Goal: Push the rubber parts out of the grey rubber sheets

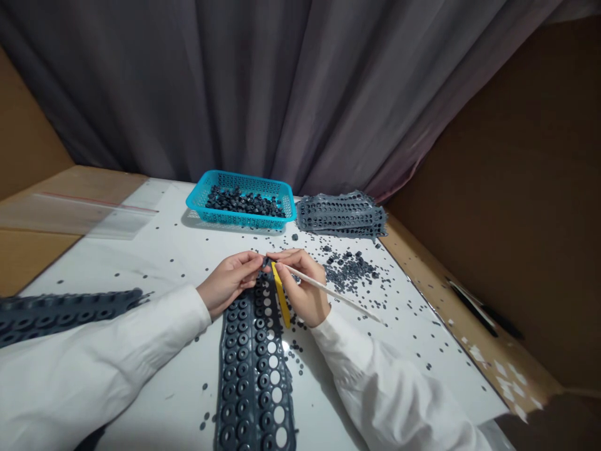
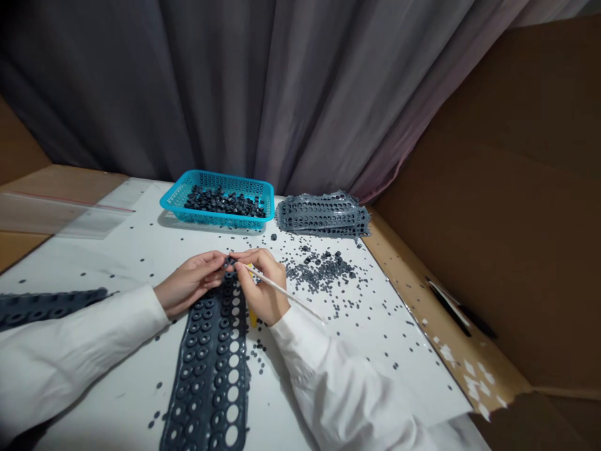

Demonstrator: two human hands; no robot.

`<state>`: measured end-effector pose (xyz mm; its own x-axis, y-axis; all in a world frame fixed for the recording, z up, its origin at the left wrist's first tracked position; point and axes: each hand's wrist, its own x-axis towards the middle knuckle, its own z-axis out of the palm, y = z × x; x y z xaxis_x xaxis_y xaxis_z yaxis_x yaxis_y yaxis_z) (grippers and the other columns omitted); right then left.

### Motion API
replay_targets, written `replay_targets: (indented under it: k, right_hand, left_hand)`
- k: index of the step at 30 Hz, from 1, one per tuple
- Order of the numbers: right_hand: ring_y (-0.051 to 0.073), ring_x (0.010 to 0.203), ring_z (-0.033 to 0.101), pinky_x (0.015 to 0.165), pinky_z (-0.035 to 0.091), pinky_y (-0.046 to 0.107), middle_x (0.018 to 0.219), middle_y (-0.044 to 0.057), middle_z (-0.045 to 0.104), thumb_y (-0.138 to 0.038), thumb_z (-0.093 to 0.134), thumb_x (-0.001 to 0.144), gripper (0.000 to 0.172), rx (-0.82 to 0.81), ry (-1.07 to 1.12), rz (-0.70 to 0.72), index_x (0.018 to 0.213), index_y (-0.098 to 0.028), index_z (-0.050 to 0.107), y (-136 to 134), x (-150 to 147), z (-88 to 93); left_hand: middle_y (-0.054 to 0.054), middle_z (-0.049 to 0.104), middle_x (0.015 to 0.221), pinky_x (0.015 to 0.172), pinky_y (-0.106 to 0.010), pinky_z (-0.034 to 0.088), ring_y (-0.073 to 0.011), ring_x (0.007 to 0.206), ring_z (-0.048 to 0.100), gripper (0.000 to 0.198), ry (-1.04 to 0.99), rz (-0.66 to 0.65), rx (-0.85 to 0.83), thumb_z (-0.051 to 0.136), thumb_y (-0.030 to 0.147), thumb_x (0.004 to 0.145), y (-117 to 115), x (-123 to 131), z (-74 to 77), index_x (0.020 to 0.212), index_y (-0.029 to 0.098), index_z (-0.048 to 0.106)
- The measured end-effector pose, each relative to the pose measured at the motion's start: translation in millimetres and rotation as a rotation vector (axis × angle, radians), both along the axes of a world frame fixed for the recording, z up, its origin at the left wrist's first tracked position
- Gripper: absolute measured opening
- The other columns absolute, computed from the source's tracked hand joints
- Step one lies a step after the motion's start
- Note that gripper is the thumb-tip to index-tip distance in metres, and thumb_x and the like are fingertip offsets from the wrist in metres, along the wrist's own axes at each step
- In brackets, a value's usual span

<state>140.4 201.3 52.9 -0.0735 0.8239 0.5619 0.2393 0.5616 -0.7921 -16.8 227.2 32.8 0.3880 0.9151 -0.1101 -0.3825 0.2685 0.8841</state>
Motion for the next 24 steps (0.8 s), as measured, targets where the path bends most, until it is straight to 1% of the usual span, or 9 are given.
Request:
replay_targets:
  k: [6, 8, 11, 13, 15, 18, 21, 24]
  right_hand:
    - [0.019, 0.092, 0.064, 0.083, 0.051, 0.036, 0.095, 0.007, 0.069, -0.018, 0.054, 0.084, 0.006, 0.048, -0.083, -0.039, 0.08, -0.022, 0.055, 0, 0, -1.5]
    - [0.019, 0.092, 0.064, 0.083, 0.05, 0.036, 0.094, 0.007, 0.069, -0.019, 0.054, 0.084, 0.007, 0.047, -0.098, -0.093, 0.078, -0.021, 0.055, 3, 2, -2.4]
    - [0.021, 0.09, 0.065, 0.08, 0.05, 0.036, 0.091, 0.008, 0.07, -0.02, 0.055, 0.084, 0.009, 0.002, -0.043, -0.171, 0.075, -0.02, 0.054, 8, 5, -2.1]
    - [0.02, 0.089, 0.066, 0.08, 0.051, 0.036, 0.09, 0.007, 0.07, -0.021, 0.056, 0.084, 0.009, -0.034, 0.016, -0.155, 0.075, -0.02, 0.055, 9, 6, 0.2]
    - [0.02, 0.09, 0.067, 0.081, 0.05, 0.036, 0.091, 0.007, 0.071, -0.021, 0.058, 0.083, 0.007, -0.066, 0.066, -0.092, 0.076, -0.019, 0.056, 7, 5, 3.8]
    - [0.02, 0.091, 0.066, 0.084, 0.05, 0.036, 0.092, 0.007, 0.071, -0.022, 0.059, 0.082, 0.006, -0.093, 0.11, -0.014, 0.076, -0.019, 0.058, 0, 0, 8.8]
    - [0.02, 0.092, 0.066, 0.085, 0.05, 0.037, 0.092, 0.008, 0.071, -0.021, 0.06, 0.081, 0.006, -0.08, 0.109, -0.009, 0.075, -0.019, 0.059, -5, -4, 10.3]
    - [0.019, 0.092, 0.066, 0.085, 0.05, 0.037, 0.093, 0.007, 0.07, -0.019, 0.06, 0.081, 0.006, -0.058, 0.084, -0.009, 0.076, -0.019, 0.059, -6, -6, 8.0]
  left_hand:
    - [0.001, 0.057, 0.067, 0.044, -0.015, 0.022, -0.0034, 0.048, 0.028, 0.029, 0.004, 0.009, -0.002, 0.075, 0.039, 0.068, -1, 1, 2.9, 0.072, 0.013, 0.063]
    - [0.002, 0.055, 0.064, 0.044, -0.016, 0.023, -0.0037, 0.048, 0.028, 0.03, 0.012, 0.01, -0.006, 0.076, 0.04, 0.067, -2, 1, 4.8, 0.071, 0.013, 0.063]
    - [0.002, 0.053, 0.061, 0.046, -0.016, 0.024, -0.0042, 0.048, 0.029, 0.031, 0.024, 0.012, -0.009, 0.077, 0.04, 0.066, -4, 0, 6.3, 0.07, 0.013, 0.063]
    - [0.003, 0.048, 0.058, 0.046, -0.016, 0.023, -0.0046, 0.048, 0.028, 0.031, 0.029, 0.019, -0.007, 0.076, 0.041, 0.066, -4, 0, 6.0, 0.071, 0.012, 0.064]
    - [0.005, 0.043, 0.055, 0.045, -0.015, 0.023, -0.0048, 0.048, 0.026, 0.032, 0.033, 0.031, -0.009, 0.075, 0.042, 0.068, -3, -1, 4.9, 0.073, 0.013, 0.064]
    - [0.004, 0.046, 0.059, 0.045, -0.015, 0.023, -0.0047, 0.049, 0.028, 0.033, 0.031, 0.049, -0.012, 0.075, 0.043, 0.068, -2, -1, 3.4, 0.076, 0.013, 0.062]
    - [0.003, 0.048, 0.064, 0.045, -0.014, 0.023, -0.0046, 0.051, 0.029, 0.034, 0.023, 0.061, -0.014, 0.076, 0.043, 0.067, -1, -1, 2.5, 0.078, 0.013, 0.062]
    - [0.004, 0.045, 0.063, 0.045, -0.014, 0.023, -0.0047, 0.051, 0.029, 0.034, 0.014, 0.072, -0.018, 0.076, 0.042, 0.066, -1, 0, 1.9, 0.078, 0.014, 0.061]
